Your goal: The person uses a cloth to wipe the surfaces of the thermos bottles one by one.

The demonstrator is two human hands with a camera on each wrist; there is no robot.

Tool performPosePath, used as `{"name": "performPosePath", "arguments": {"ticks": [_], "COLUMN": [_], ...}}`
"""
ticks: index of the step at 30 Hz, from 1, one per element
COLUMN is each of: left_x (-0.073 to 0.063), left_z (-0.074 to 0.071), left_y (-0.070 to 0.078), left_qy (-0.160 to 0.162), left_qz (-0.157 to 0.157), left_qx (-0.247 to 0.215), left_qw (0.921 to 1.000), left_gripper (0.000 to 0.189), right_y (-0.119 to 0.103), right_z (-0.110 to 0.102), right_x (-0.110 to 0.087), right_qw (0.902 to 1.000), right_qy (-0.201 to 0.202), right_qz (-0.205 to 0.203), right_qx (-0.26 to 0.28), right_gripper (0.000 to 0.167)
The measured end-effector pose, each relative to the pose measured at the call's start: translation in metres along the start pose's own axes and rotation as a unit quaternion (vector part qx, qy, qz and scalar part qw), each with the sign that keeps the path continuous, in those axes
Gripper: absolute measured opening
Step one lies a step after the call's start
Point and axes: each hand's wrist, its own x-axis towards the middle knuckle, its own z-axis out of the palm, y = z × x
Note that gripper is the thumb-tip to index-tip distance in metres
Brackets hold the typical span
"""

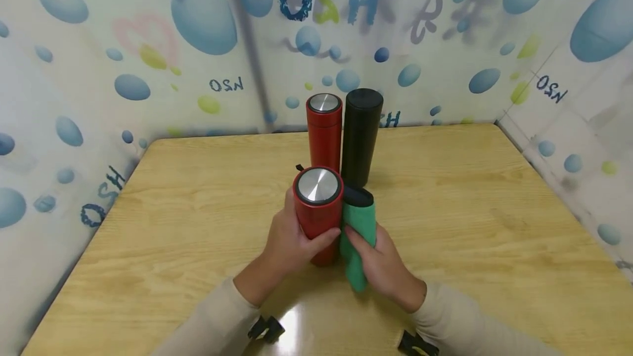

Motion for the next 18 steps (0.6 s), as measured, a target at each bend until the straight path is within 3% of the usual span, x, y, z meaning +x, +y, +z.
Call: {"name": "performPosePath", "arguments": {"ticks": [13,18], "left_x": [0.0066,0.0037], "left_z": [-0.0049,-0.0034], "left_y": [0.0016,0.0002], "left_qy": [-0.003,-0.004], "left_qz": [0.001,0.003], "left_qx": [-0.002,-0.004], "left_qw": [1.0,1.0], "left_gripper": [0.091,0.092], "right_y": [-0.0098,-0.0062], "right_z": [-0.0008,0.0011], "right_x": [-0.0046,-0.0046], "right_qw": [0.9965,0.9979], "right_qy": [0.035,0.016], "right_qz": [-0.07,-0.057], "right_qx": [0.03,0.025], "right_gripper": [0.032,0.032]}}
